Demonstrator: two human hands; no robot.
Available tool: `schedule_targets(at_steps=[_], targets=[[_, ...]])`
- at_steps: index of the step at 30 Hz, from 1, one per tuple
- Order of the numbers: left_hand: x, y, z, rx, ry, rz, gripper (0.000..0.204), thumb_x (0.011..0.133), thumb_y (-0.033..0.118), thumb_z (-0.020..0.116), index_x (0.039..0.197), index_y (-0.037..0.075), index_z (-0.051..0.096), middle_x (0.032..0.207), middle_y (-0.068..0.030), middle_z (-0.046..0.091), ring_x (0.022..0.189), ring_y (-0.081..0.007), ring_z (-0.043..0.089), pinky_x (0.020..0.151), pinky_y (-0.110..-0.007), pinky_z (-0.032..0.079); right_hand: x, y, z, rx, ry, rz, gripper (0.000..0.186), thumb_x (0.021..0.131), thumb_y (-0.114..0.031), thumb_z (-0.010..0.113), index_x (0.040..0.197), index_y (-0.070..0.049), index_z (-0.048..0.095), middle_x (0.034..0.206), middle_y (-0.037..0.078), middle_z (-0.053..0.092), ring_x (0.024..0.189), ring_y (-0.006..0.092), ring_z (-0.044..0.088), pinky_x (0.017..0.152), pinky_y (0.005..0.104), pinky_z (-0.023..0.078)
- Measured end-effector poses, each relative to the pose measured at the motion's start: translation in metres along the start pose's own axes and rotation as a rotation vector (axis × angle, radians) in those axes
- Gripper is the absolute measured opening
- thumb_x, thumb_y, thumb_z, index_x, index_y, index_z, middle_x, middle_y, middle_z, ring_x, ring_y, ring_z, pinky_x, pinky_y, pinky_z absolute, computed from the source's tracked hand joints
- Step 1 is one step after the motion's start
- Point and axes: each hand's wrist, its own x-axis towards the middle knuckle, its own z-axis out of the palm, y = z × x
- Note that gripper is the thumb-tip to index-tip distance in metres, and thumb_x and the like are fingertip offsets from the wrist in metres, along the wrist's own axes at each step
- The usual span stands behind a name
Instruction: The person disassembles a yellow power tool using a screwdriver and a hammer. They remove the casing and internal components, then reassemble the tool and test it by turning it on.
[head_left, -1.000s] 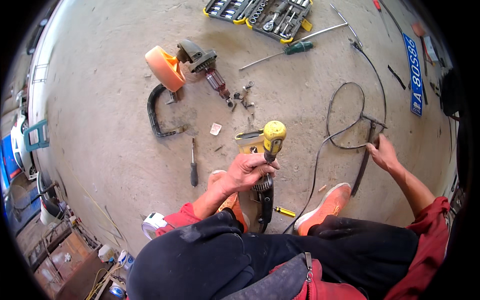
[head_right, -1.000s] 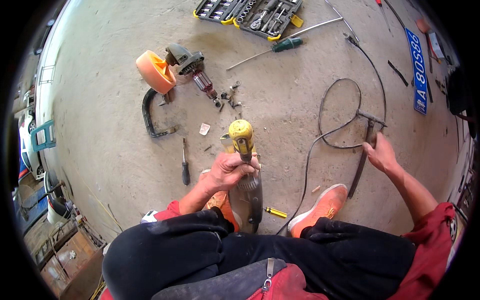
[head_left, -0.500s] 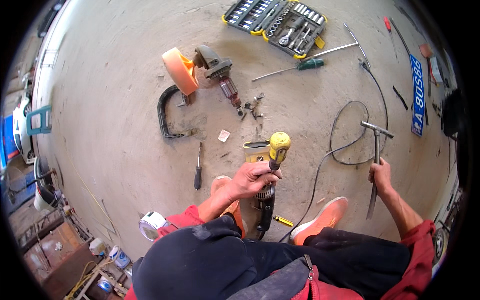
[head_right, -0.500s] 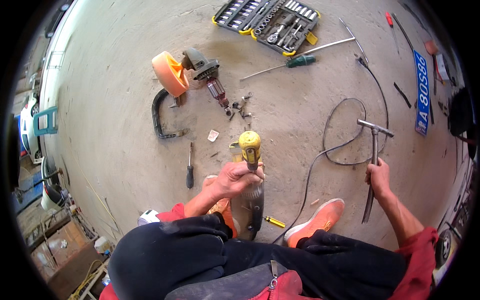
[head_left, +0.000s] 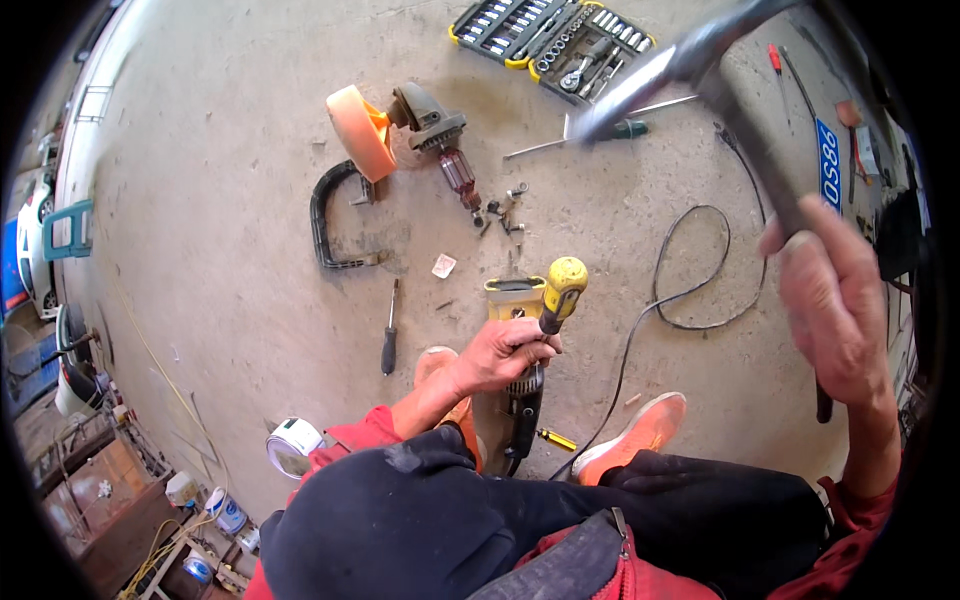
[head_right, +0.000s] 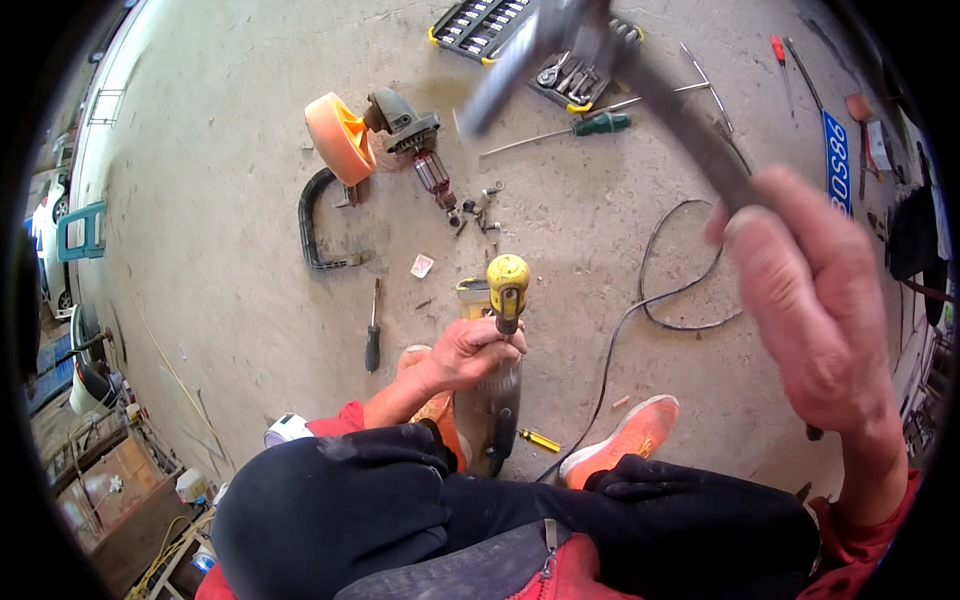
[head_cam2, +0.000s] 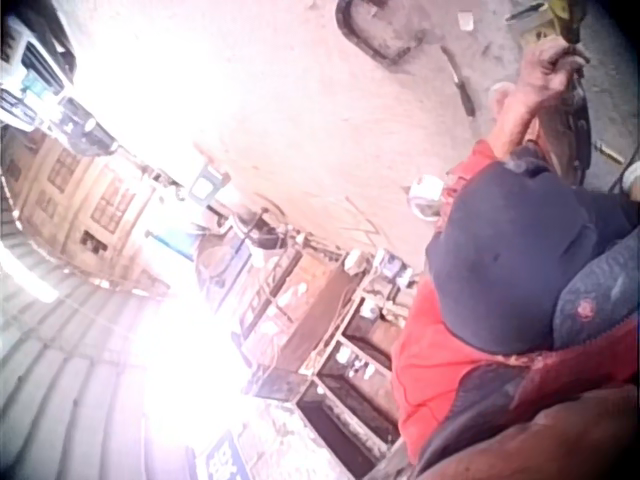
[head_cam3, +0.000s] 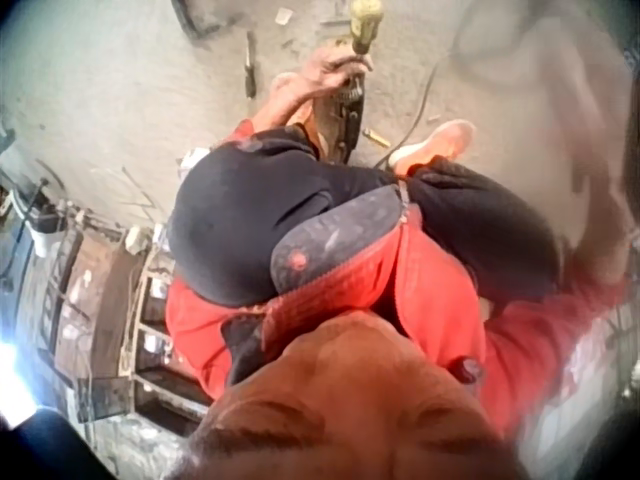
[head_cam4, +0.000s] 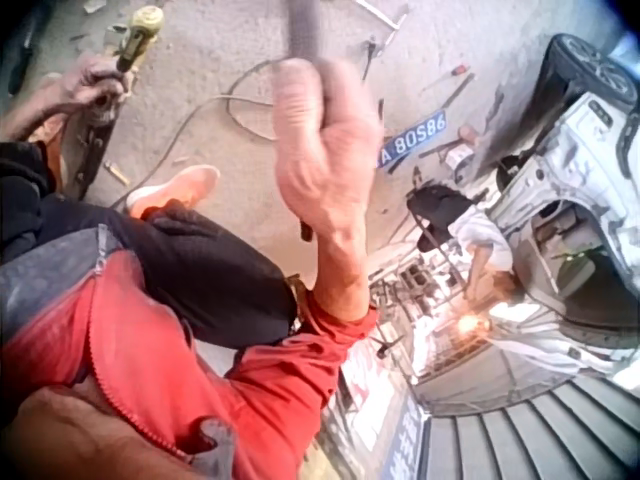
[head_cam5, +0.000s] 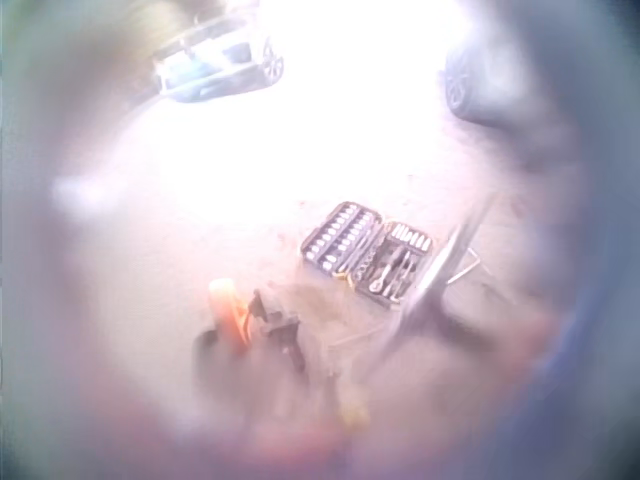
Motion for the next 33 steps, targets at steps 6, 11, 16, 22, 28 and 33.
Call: schedule_targets(at_steps=[6, 11, 16, 22, 28, 33], targets=[[0.004, 0.012, -0.001, -0.029, -0.113, -0.174, 0.008, 0.091, 0.004, 0.067, 0.098, 0.001, 0.068, 0.094, -0.0081, 0.069, 0.098, -0.0240, 0.067, 0.096, -0.035, 0.050, -0.009, 0.008, 0.010, -0.407, -0.087, -0.092, 0.014, 0.102, -0.012, 0.059, 0.109, 0.000, 0.056, 0.084, 0.010, 0.062, 0.065, 0.0207, 0.054, 0.060, 0.0347, 0.044], [-0.001, 0.002, -0.001, 0.026, -0.079, -0.081, 0.009, 0.090, 0.003, 0.066, 0.099, 0.002, 0.070, 0.096, -0.0093, 0.071, 0.096, -0.0251, 0.069, 0.092, -0.035, 0.052, -0.011, 0.017, 0.023, 0.018, 0.016, 0.077, 0.019, 0.101, -0.015, 0.061, 0.093, 0.001, 0.053, 0.067, 0.007, 0.045, 0.060, 0.0159, 0.039, 0.057, 0.0334, 0.037], [0.003, 0.012, -0.006, -0.001, -0.150, -0.132, 0.012, 0.091, 0.003, 0.065, 0.101, 0.003, 0.071, 0.098, -0.0082, 0.072, 0.101, -0.0250, 0.069, 0.093, -0.036, 0.052, -0.019, 0.017, 0.023, -0.127, -0.066, 0.092, 0.019, 0.100, -0.015, 0.061, 0.092, 0.002, 0.054, 0.068, 0.009, 0.044, 0.063, 0.0152, 0.039, 0.058, 0.0330, 0.036], [0.002, 0.000, 0.001, -0.077, -0.076, 0.064, 0.015, 0.094, -0.002, 0.059, 0.104, 0.002, 0.068, 0.093, -0.0059, 0.070, 0.080, -0.0158, 0.068, 0.074, -0.031, 0.054, -0.022, 0.028, 0.029, -0.100, 0.010, 0.051, 0.021, 0.100, -0.016, 0.061, 0.093, 0.002, 0.055, 0.069, 0.011, 0.044, 0.063, 0.0168, 0.039, 0.058, 0.0344, 0.036], [0.006, 0.015, -0.002, -0.038, -0.167, -0.112, 0.013, 0.091, 0.004, 0.067, 0.102, 0.005, 0.073, 0.096, -0.0077, 0.072, 0.093, -0.0222, 0.069, 0.086, -0.035, 0.053, -0.024, 0.027, 0.026, -0.121, -0.039, 0.097, 0.021, 0.099, -0.017, 0.062, 0.093, 0.003, 0.055, 0.069, 0.012, 0.045, 0.063, 0.0184, 0.040, 0.059, 0.0349, 0.036], [0.007, 0.014, 0.000, -0.040, -0.167, -0.050, 0.013, 0.090, 0.003, 0.066, 0.101, 0.005, 0.073, 0.095, -0.0079, 0.071, 0.091, -0.0232, 0.069, 0.085, -0.035, 0.053, -0.028, 0.021, 0.021, -0.167, -0.039, 0.084, 0.018, 0.097, -0.014, 0.063, 0.093, 0.002, 0.056, 0.069, 0.012, 0.047, 0.061, 0.0198, 0.043, 0.058, 0.0355, 0.037]])
